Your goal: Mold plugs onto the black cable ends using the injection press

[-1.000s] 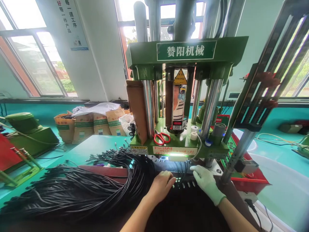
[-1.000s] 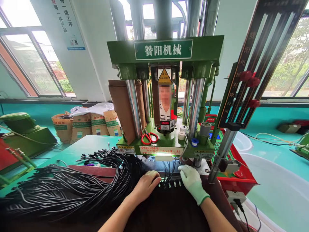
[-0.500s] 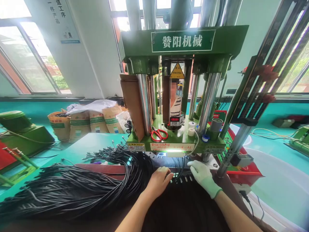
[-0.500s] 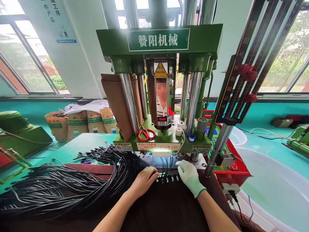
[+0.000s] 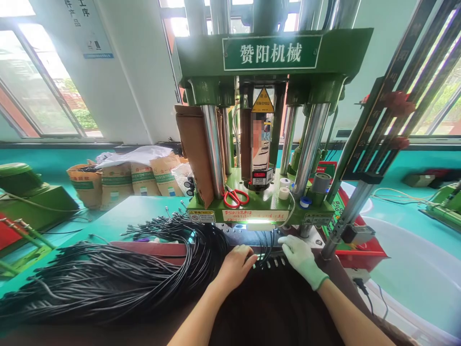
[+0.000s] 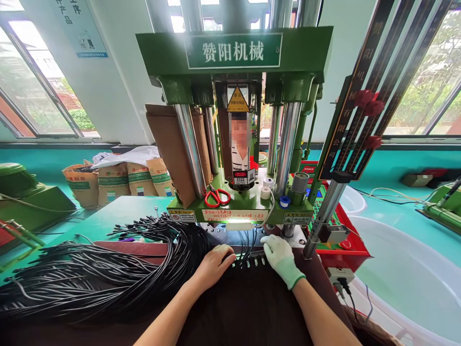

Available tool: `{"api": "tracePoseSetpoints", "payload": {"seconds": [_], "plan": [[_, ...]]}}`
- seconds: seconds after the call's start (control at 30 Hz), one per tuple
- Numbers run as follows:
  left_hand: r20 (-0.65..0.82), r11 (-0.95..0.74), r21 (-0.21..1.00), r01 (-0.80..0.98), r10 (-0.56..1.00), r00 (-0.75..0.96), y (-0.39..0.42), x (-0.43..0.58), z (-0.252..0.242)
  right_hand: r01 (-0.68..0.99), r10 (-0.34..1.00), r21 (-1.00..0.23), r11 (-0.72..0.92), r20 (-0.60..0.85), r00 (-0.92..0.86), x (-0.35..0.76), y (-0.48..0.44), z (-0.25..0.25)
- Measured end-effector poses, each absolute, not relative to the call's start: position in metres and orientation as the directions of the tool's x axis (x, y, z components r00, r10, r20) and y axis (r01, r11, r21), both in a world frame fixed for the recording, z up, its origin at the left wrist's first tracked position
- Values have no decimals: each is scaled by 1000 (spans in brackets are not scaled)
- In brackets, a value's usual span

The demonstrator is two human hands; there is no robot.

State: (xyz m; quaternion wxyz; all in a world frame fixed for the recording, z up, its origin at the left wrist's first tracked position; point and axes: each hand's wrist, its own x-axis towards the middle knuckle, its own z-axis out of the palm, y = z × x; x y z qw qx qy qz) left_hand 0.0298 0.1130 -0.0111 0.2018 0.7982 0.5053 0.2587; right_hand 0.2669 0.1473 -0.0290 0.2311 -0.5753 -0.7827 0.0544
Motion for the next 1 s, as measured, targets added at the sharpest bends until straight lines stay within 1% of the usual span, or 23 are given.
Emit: {"api": "tracePoseSetpoints", "payload": {"seconds": [0.5, 1.0], "plan": [[172, -380, 598, 706, 921, 350, 112, 30, -9, 870, 929, -367, 330, 291, -229, 267, 148, -29], [178, -388, 589, 709, 918, 355, 111, 31, -6, 867, 931, -377, 327, 286, -227, 268, 149, -31]]}}
